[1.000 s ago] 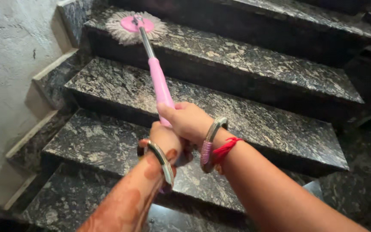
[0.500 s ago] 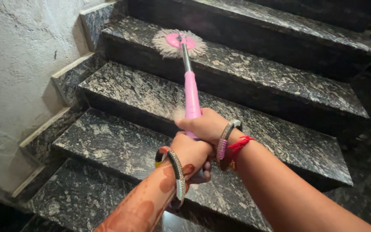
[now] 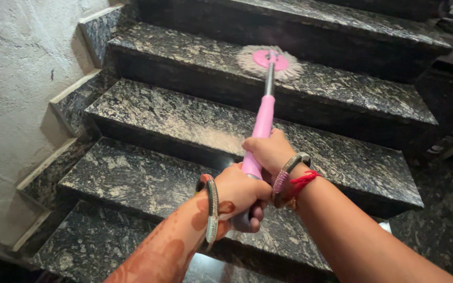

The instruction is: The person mops the steps of a staircase using a spin mop, then detaches the mop head from the handle by hand.

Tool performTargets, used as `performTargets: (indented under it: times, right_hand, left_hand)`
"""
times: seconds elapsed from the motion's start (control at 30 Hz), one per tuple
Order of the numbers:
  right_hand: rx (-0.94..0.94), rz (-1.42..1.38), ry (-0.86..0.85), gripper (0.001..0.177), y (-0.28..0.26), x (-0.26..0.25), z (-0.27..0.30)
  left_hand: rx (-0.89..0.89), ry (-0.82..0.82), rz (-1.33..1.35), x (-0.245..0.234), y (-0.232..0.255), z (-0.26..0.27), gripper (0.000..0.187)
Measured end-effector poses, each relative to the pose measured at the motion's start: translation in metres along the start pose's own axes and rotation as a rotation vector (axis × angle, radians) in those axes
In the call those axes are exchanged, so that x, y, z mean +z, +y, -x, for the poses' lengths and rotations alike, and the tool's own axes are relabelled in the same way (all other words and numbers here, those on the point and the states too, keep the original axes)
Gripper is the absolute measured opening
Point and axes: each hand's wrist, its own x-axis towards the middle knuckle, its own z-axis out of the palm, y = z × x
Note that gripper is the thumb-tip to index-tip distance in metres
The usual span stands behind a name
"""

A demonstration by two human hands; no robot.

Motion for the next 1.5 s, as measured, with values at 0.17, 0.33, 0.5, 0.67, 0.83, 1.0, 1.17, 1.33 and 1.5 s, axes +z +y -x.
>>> performTargets:
  times: [0.17, 0.33, 0.5, 0.67, 0.83, 1.0, 1.17, 1.33, 1.5]
  right_hand:
    - [0.046, -0.036, 0.181, 0.028, -0.01, 0.002, 0.012]
    - [0.118, -0.2, 0.203, 0.03, -0.021, 0.001, 0.029]
    - [0.128, -0.199, 0.09, 0.03, -0.025, 0.004, 0.033]
    - [0.135, -0.124, 0.065, 0.042, -0.033, 0.027, 0.03]
    - [0.153, -0.007, 0.033, 0.069, -0.045, 0.056, 0.028]
    - [0.161, 0.012, -0.077, 0.078, -0.054, 0.088, 0.032]
    - [0.094, 0.121, -0.185, 0.073, -0.064, 0.119, 0.029]
    - [0.023, 0.126, -0.357, 0.066, -0.071, 0.144, 0.025]
    - [-0.11, 0.276, -0.503, 0.053, -0.081, 0.159, 0.013]
  left_hand:
    - [-0.044, -0.122, -0.088, -0.01, 0.017, 0.005, 0.015]
    - [-0.108, -0.185, -0.119, -0.02, 0.029, 0.001, 0.015]
    - [-0.138, -0.044, -0.155, -0.022, 0.027, 0.004, 0.014]
    - [-0.095, -0.009, -0.156, -0.044, 0.028, 0.02, 0.014]
    - [-0.056, 0.087, -0.148, -0.066, 0.03, 0.039, 0.019]
    - [-0.092, 0.208, -0.059, -0.084, 0.029, 0.059, 0.026]
    - [-0.051, 0.277, 0.041, -0.102, 0.022, 0.072, 0.023]
    - [0.025, 0.354, 0.166, -0.111, 0.013, 0.074, 0.018]
    - [0.13, 0.513, 0.3, -0.109, 0.009, 0.069, 0.014]
